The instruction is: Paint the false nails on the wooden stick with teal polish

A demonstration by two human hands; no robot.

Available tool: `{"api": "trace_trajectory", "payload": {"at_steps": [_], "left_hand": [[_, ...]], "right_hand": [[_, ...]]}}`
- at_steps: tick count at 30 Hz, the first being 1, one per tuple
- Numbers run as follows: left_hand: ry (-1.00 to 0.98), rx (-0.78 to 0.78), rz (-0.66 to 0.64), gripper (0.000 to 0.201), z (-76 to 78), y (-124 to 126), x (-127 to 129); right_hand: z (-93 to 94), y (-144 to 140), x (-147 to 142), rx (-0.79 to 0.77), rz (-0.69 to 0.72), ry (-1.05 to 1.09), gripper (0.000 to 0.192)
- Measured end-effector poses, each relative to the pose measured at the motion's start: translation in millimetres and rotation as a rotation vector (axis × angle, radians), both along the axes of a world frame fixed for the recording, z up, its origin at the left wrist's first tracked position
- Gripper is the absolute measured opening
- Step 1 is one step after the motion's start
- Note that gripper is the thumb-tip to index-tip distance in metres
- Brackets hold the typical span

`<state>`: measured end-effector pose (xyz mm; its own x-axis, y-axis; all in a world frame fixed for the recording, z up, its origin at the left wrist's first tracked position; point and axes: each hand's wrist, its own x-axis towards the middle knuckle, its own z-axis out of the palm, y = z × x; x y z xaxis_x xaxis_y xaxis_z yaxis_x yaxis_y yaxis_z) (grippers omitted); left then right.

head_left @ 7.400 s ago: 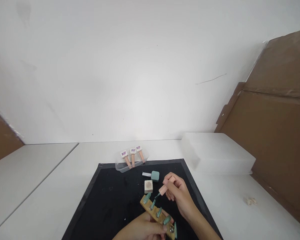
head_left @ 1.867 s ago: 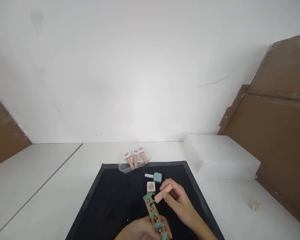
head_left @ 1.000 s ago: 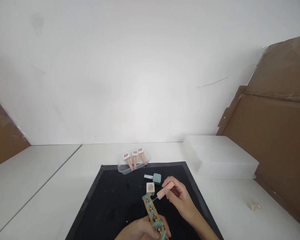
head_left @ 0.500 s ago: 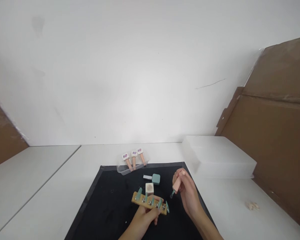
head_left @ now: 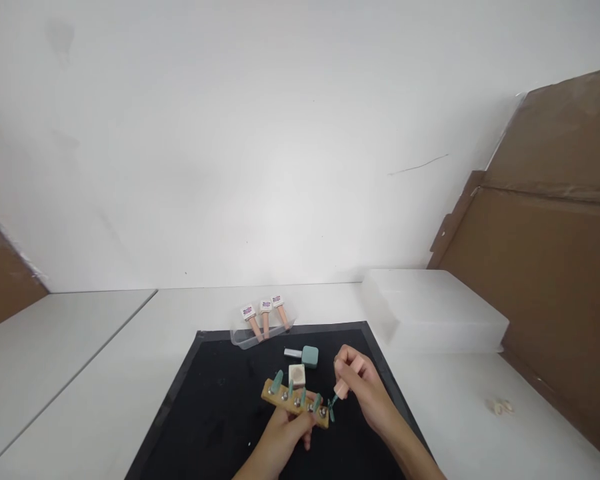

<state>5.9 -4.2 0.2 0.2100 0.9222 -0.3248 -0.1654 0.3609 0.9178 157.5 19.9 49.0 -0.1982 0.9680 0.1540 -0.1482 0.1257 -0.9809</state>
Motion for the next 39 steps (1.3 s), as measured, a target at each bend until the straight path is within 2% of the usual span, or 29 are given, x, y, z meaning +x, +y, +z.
{"api": "trace_trajectory", "payload": {"at_steps": [10, 16, 21, 26, 39], "left_hand": [[-0.014, -0.006, -0.048, 0.02, -4.3, 2.2, -0.8], [-0.011, -0.001, -0.054, 0.02, -2.2, 2.0, -0.4], [-0.002, -0.007, -0.069, 0.017, 1.4, 0.0, 0.0], [0.014, -0.013, -0.052, 0.016, 4.0, 0.3, 0.8], [0.013, -0.012, -0.054, 0.016, 1.1, 0.9, 1.0]], "right_hand": [[-2.7, 2.9, 0.4, 0.014, 0.015, -0.064, 0.038], [0.2, 1.7, -0.4, 0.036, 0.021, -0.092, 0.033], [-2.0, 1.7, 0.4, 0.098, 0.07, -0.109, 0.038], [0.1, 1.1, 1.1, 0.091, 0.131, -0.138, 0.039], [1.2, 2.6, 1.4, 0.144, 0.123, -0.253, 0.041]]}}
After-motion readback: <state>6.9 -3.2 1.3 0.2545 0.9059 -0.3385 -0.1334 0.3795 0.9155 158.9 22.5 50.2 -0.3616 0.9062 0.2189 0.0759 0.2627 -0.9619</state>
